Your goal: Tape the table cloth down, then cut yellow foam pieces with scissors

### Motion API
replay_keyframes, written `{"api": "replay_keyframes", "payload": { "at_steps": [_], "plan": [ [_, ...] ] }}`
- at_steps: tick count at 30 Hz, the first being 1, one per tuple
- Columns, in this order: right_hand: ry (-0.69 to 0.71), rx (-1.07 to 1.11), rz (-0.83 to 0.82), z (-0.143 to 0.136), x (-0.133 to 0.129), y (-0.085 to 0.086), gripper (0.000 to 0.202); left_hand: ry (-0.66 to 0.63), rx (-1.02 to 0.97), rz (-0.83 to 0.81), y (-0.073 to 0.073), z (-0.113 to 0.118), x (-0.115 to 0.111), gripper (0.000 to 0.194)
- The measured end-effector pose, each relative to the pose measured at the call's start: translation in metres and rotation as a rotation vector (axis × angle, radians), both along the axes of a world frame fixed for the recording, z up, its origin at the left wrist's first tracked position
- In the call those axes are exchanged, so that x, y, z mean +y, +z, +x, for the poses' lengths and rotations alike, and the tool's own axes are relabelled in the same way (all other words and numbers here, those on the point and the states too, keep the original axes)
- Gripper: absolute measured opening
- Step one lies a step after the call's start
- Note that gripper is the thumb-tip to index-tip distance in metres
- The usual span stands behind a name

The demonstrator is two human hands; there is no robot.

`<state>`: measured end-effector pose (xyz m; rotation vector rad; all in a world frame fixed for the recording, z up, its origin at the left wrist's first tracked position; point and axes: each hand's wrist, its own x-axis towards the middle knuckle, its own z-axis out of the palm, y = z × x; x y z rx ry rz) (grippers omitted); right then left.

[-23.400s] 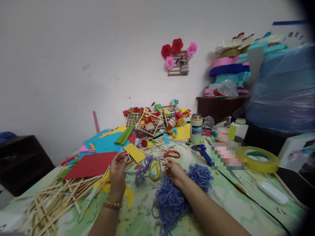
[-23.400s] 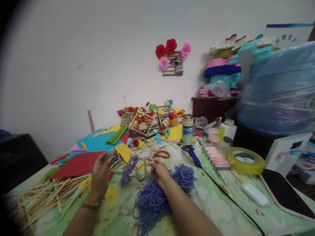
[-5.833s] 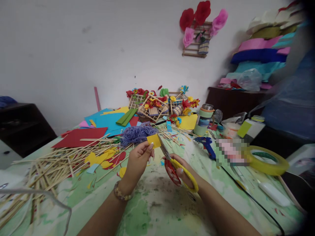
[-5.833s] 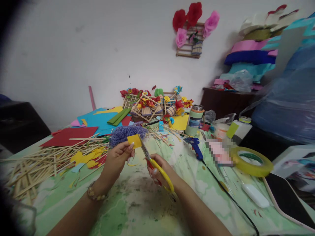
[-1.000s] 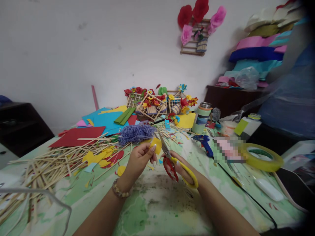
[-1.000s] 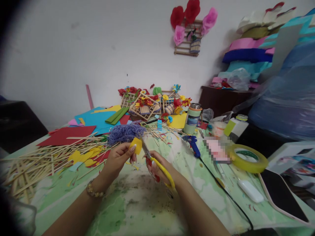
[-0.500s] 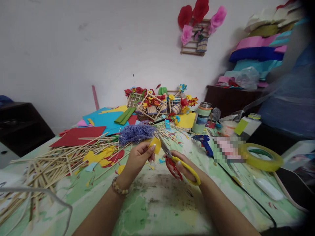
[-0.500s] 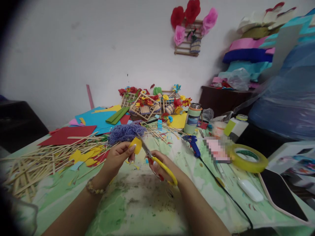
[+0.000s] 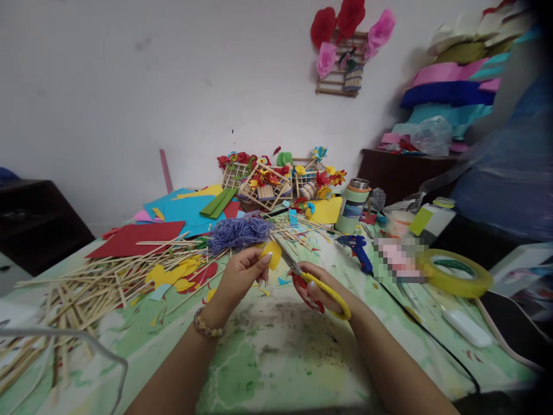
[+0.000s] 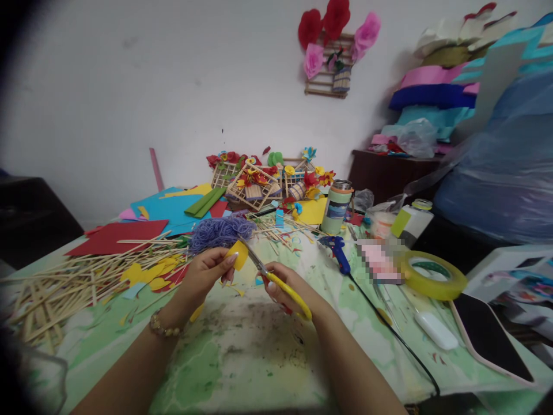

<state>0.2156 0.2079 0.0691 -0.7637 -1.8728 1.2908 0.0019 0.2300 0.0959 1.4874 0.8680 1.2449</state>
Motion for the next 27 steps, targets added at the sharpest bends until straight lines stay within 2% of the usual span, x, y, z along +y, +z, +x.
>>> {"api": "replay_keyframes", "payload": {
  "at_steps": [3,5,7,10,13,15,18,24,27],
  "plan": [
    [-0.023,0.013,0.001,0.000,0.002,-0.003,0.060,-0.015,-0.007,-0.022,0.001,0.000,0.000,0.043],
    [-0.082,0.041,0.004,-0.002,0.004,-0.004,0.058,-0.070,0.001,-0.059,0.000,0.000,0.000,0.043],
    [-0.159,0.087,0.019,-0.004,0.006,-0.005,0.056,-0.188,0.036,-0.122,-0.002,0.001,0.000,0.043],
    [-0.229,0.150,0.054,-0.006,0.007,-0.004,0.055,-0.455,0.114,-0.260,-0.007,0.005,-0.004,0.042],
    [-0.211,0.189,-0.006,-0.009,0.005,-0.006,0.049,-0.680,0.182,-0.382,-0.013,0.009,-0.007,0.041],
    [-0.183,0.212,-0.091,-0.011,0.003,-0.007,0.049,-0.762,0.203,-0.419,-0.016,0.011,-0.007,0.040],
    [-0.183,0.264,-0.148,-0.016,0.001,-0.009,0.052,-0.726,0.165,-0.403,-0.019,0.012,-0.004,0.038],
    [-0.265,0.321,-0.066,-0.017,0.001,-0.005,0.049,-0.390,0.073,-0.312,-0.015,0.013,0.001,0.045],
    [-0.265,0.288,-0.030,-0.014,0.002,-0.005,0.048,-0.308,0.075,-0.199,-0.012,0.012,0.001,0.045]
  ]
}}
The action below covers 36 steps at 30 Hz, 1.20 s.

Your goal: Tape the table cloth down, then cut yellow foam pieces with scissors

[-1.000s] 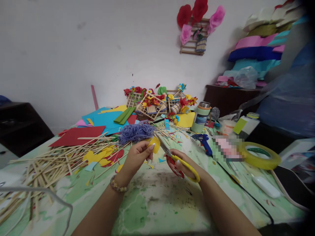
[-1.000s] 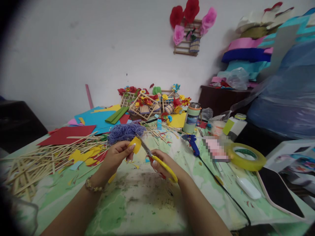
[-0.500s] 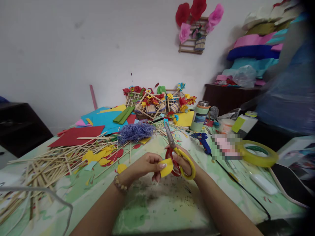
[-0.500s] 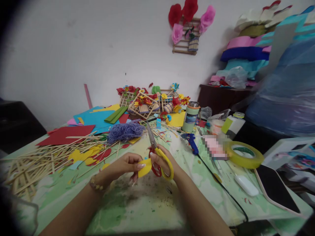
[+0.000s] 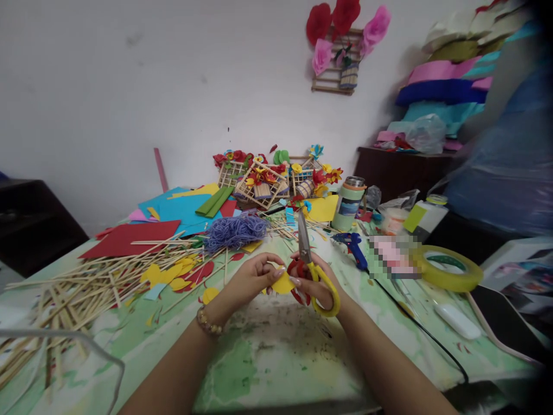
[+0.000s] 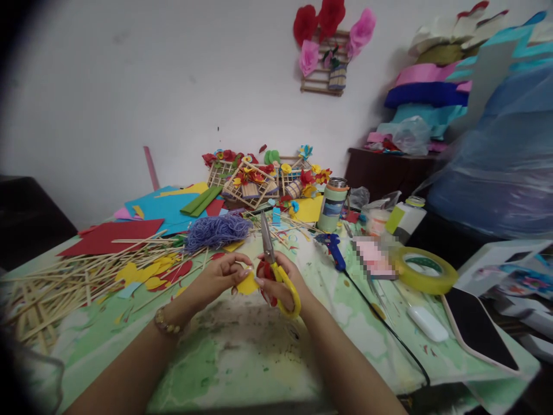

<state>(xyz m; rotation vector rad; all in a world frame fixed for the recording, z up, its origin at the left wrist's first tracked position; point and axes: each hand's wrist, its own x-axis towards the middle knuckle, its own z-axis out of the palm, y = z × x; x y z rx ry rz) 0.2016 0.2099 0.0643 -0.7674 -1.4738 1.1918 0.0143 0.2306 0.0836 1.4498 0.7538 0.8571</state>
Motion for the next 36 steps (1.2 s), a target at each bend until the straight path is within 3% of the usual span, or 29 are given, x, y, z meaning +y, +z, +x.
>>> {"api": "replay_keyframes", "payload": {
  "at_steps": [7,17,19,22,24,28,30,33,36],
  "plan": [
    [0.066,0.004,-0.026,-0.002,-0.002,-0.005,0.048,-0.151,0.037,0.057,0.000,-0.002,-0.004,0.058],
    [0.060,-0.040,-0.020,-0.006,-0.005,-0.005,0.045,-0.162,0.000,-0.015,-0.004,0.004,-0.006,0.097],
    [0.013,-0.012,-0.025,-0.008,-0.005,-0.006,0.046,-0.096,-0.035,-0.017,-0.005,0.004,-0.004,0.093],
    [-0.090,0.089,-0.005,-0.012,-0.004,-0.008,0.048,0.019,-0.022,0.004,-0.004,0.005,-0.002,0.068],
    [-0.156,0.134,0.024,-0.015,-0.004,-0.008,0.048,-0.026,0.010,0.002,-0.003,0.008,-0.004,0.054],
    [-0.240,0.166,0.030,-0.017,-0.003,-0.006,0.053,-0.159,-0.002,-0.008,-0.002,0.015,-0.010,0.045],
    [-0.242,0.159,0.034,-0.016,-0.002,-0.005,0.054,-0.088,-0.033,0.010,-0.001,0.017,-0.011,0.045],
    [-0.198,0.087,0.081,-0.014,0.001,-0.007,0.050,0.133,-0.105,0.073,0.002,0.014,-0.009,0.045],
    [-0.044,-0.014,0.081,-0.012,0.001,-0.013,0.051,0.333,-0.207,0.142,0.008,0.008,-0.006,0.041]
  ]
}}
